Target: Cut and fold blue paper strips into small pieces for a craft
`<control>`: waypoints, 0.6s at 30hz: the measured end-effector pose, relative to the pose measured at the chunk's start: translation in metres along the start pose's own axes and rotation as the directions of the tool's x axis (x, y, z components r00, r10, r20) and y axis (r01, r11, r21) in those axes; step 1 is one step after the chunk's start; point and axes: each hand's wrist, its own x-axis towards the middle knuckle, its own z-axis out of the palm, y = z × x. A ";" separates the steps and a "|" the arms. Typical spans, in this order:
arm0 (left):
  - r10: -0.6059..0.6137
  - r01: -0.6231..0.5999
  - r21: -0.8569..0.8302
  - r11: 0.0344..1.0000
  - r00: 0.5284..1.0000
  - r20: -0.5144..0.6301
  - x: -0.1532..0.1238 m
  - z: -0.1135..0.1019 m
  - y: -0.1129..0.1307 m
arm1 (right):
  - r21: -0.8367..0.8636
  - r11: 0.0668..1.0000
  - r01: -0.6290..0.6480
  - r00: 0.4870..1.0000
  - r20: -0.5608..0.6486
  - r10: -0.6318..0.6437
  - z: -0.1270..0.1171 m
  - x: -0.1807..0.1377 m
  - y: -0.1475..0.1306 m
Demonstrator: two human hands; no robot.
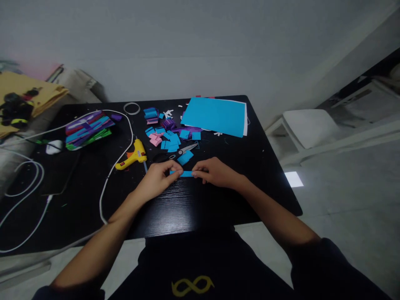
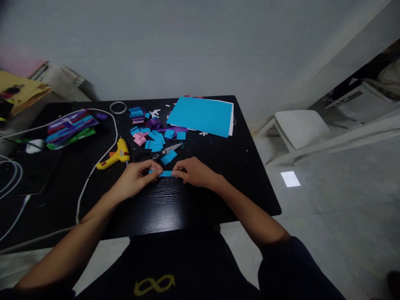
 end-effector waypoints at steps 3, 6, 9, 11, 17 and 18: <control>-0.068 0.068 0.007 0.998 0.998 -0.010 -0.006 0.010 -0.007 | -0.256 0.961 0.106 0.984 -0.115 -0.139 0.008 -0.002 0.012; -0.077 0.078 0.080 0.994 0.997 -0.020 -0.010 0.016 -0.008 | -0.427 0.870 0.245 0.936 -0.129 -0.326 0.023 -0.005 0.024; -0.045 0.046 0.146 0.988 0.999 -0.013 -0.012 0.019 -0.007 | -0.579 0.757 0.302 0.895 -0.101 -0.434 0.038 -0.010 0.032; 0.000 0.002 0.188 0.982 1.000 -0.013 -0.012 0.020 -0.007 | -0.637 0.710 0.301 0.886 -0.087 -0.454 0.043 -0.014 0.033; 0.069 -0.059 0.325 0.944 0.997 -0.020 -0.017 0.028 -0.015 | -0.705 0.659 0.262 0.904 -0.060 -0.424 0.044 -0.027 0.034; 0.077 -0.065 0.340 0.938 0.997 -0.021 -0.018 0.029 -0.015 | -0.706 0.659 0.261 0.904 -0.060 -0.423 0.044 -0.029 0.034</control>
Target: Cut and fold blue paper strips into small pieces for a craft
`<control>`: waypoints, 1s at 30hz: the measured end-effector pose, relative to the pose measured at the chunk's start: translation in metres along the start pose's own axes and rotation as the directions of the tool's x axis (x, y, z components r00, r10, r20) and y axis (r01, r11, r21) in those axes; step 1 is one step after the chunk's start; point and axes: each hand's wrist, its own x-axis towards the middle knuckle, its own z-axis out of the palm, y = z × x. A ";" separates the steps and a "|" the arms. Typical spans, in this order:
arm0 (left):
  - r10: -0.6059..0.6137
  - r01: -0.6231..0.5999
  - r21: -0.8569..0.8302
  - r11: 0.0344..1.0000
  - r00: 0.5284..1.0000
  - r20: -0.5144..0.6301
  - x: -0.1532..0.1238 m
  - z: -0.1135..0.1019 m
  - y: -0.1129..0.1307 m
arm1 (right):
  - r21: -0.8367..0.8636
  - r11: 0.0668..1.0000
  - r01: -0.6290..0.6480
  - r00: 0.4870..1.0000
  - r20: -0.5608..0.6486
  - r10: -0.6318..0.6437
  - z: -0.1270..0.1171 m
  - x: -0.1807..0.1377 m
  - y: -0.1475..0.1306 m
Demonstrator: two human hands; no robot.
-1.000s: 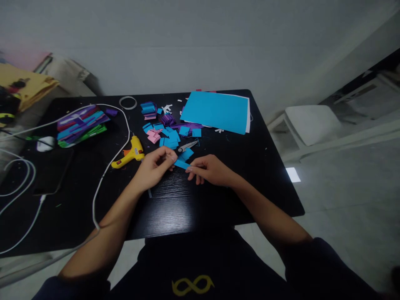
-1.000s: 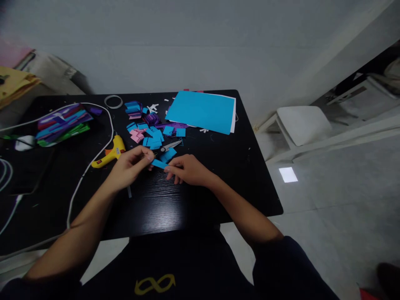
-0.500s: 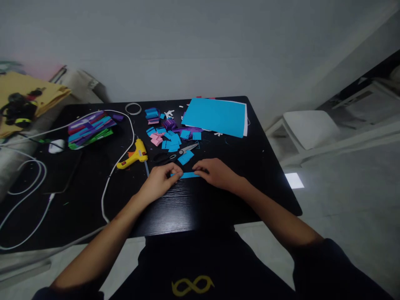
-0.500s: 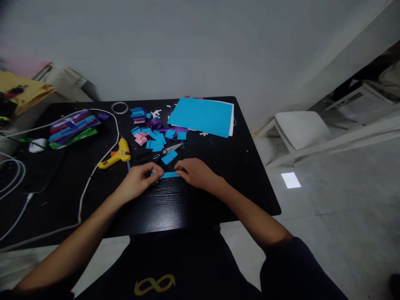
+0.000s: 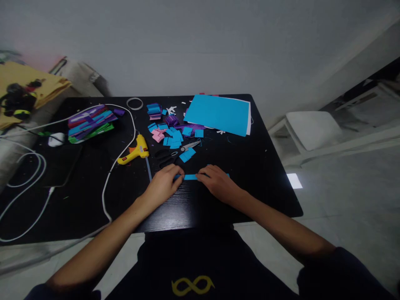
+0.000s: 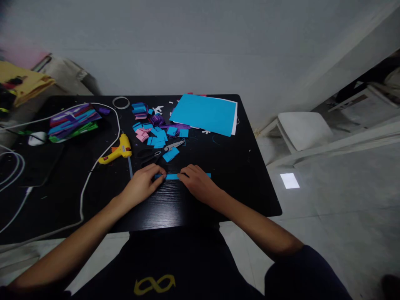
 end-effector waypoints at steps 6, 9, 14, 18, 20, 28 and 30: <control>0.178 -0.161 0.203 0.966 0.982 -0.065 -0.004 0.005 0.003 | 0.000 1.000 0.027 1.000 0.010 -0.027 -0.005 0.001 0.000; 0.310 -0.280 0.313 0.908 0.949 -0.051 -0.001 0.009 0.006 | -0.035 0.998 0.049 0.998 0.026 -0.048 -0.005 0.008 0.002; 0.386 -0.349 0.460 0.816 0.922 0.015 0.007 0.011 0.011 | -0.069 0.995 0.075 0.996 0.062 -0.071 -0.004 0.016 0.006; 0.375 -0.360 0.486 0.796 0.924 0.071 0.009 0.009 0.014 | -0.062 0.993 0.096 0.993 0.070 -0.092 -0.005 0.017 0.005; 0.368 -0.362 0.485 0.796 0.926 0.086 0.009 0.008 0.014 | -0.034 0.993 0.111 0.992 0.059 -0.109 -0.006 0.016 0.005; 0.383 -0.380 0.463 0.801 0.919 0.091 0.006 0.009 0.012 | 0.029 0.991 0.129 0.992 0.014 -0.129 -0.001 0.014 0.008; 0.385 -0.382 0.463 0.800 0.918 0.093 0.006 0.009 0.012 | 0.011 0.991 0.136 0.991 -0.001 -0.136 0.000 0.013 0.008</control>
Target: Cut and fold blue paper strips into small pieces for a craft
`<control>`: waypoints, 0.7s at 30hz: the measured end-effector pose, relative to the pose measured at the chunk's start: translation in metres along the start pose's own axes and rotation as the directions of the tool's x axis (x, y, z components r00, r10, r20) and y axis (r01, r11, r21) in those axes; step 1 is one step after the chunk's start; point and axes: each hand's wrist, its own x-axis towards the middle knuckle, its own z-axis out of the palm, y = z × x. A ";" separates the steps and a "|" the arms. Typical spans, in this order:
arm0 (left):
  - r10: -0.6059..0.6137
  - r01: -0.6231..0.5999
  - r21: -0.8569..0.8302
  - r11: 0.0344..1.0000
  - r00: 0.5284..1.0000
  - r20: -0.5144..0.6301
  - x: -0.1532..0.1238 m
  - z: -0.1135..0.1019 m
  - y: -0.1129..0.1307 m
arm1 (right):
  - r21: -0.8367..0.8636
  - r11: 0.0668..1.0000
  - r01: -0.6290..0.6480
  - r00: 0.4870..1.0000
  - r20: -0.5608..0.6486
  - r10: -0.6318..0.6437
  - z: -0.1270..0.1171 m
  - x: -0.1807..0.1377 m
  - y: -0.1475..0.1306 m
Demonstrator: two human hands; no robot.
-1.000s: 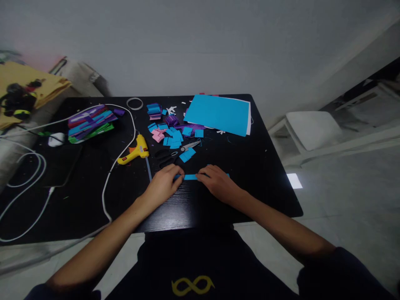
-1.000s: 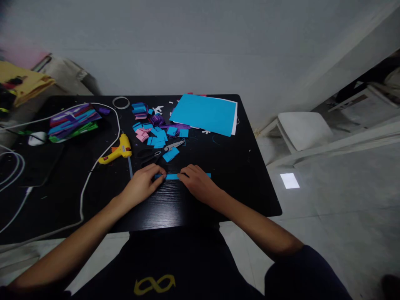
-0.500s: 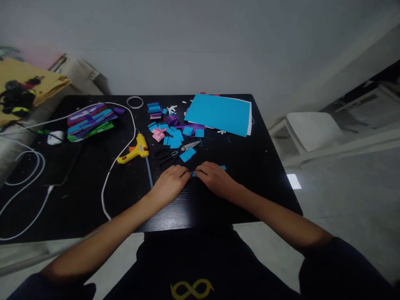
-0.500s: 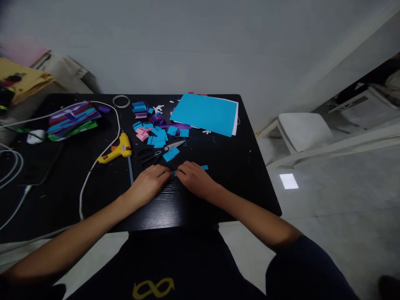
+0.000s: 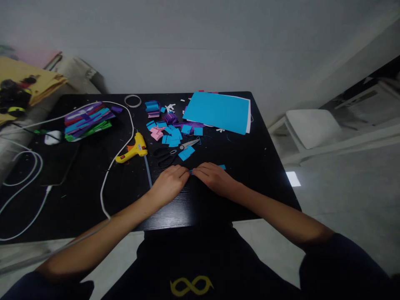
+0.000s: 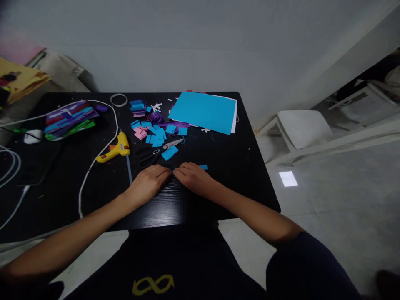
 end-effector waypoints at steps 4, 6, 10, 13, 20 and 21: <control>0.010 -0.010 -0.002 1.000 1.000 0.024 0.000 -0.001 0.001 | -0.030 0.999 0.014 1.000 -0.022 -0.014 0.001 -0.001 0.000; 0.007 -0.007 0.002 1.000 0.999 0.036 0.001 -0.002 0.001 | -0.032 0.999 0.017 0.999 -0.027 -0.018 0.001 -0.001 0.000; -0.006 0.006 0.014 1.000 0.999 0.043 0.001 -0.001 0.003 | -0.034 0.999 0.010 0.999 -0.038 -0.012 0.003 -0.002 0.000; -0.024 0.023 0.025 0.999 0.999 0.025 0.000 0.001 0.005 | -0.030 1.000 -0.004 0.999 -0.048 0.002 0.005 -0.003 -0.001; -0.056 0.055 0.094 0.994 0.998 0.008 -0.001 0.002 0.009 | -0.007 1.000 -0.017 0.999 -0.051 0.017 0.004 -0.004 -0.004; -0.058 0.057 0.096 0.994 0.998 0.004 -0.001 0.002 0.009 | -0.003 1.000 -0.021 0.999 -0.046 0.021 0.004 -0.004 -0.004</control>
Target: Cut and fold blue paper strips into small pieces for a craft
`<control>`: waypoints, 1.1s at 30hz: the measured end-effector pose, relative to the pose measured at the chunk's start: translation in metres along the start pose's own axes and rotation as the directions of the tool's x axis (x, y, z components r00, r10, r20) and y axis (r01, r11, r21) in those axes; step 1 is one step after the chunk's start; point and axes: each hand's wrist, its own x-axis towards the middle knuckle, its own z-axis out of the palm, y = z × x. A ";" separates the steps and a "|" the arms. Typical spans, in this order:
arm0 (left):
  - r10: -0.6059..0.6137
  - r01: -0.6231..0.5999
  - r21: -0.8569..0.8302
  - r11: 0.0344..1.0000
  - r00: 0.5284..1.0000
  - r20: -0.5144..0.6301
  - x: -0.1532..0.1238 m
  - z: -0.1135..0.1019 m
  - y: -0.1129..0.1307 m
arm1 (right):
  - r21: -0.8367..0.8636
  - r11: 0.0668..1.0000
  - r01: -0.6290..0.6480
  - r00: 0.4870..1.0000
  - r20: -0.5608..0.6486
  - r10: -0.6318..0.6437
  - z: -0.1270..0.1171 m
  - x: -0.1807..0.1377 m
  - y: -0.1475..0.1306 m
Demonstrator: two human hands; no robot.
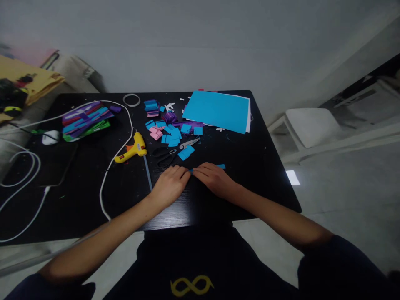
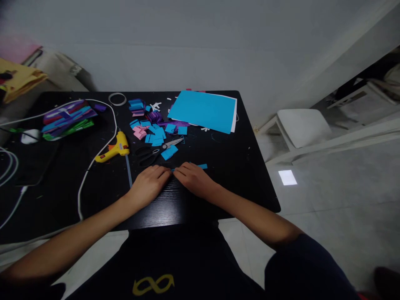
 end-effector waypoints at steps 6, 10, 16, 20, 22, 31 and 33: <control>-0.018 0.017 -0.046 0.999 1.000 -0.023 0.000 0.002 -0.002 | 0.039 0.998 -0.041 0.999 0.037 0.039 -0.001 0.002 0.001; -0.005 0.003 -0.058 0.998 0.999 -0.032 0.001 0.002 -0.002 | 0.044 0.997 -0.057 0.998 0.026 0.056 0.000 0.002 0.002; -0.020 0.017 -0.142 0.990 1.000 -0.021 0.002 0.001 -0.002 | 0.028 0.994 -0.110 0.994 -0.005 0.110 0.001 0.000 -0.001; -0.028 0.026 -0.121 0.992 1.000 -0.014 0.002 0.001 -0.001 | -0.002 0.989 -0.145 0.989 0.003 0.145 0.001 0.000 -0.004; -0.030 0.028 -0.116 0.993 0.999 -0.012 0.002 0.001 -0.001 | -0.015 0.987 -0.160 0.987 0.007 0.161 0.001 0.000 -0.006; -0.017 0.016 -0.064 0.998 1.000 -0.016 0.002 0.000 0.000 | -0.026 0.966 -0.255 0.965 -0.059 0.254 0.000 -0.011 -0.004; -0.020 0.019 -0.076 0.997 1.000 -0.019 0.002 0.000 0.000 | -0.023 0.961 -0.274 0.959 -0.073 0.272 -0.001 -0.016 -0.002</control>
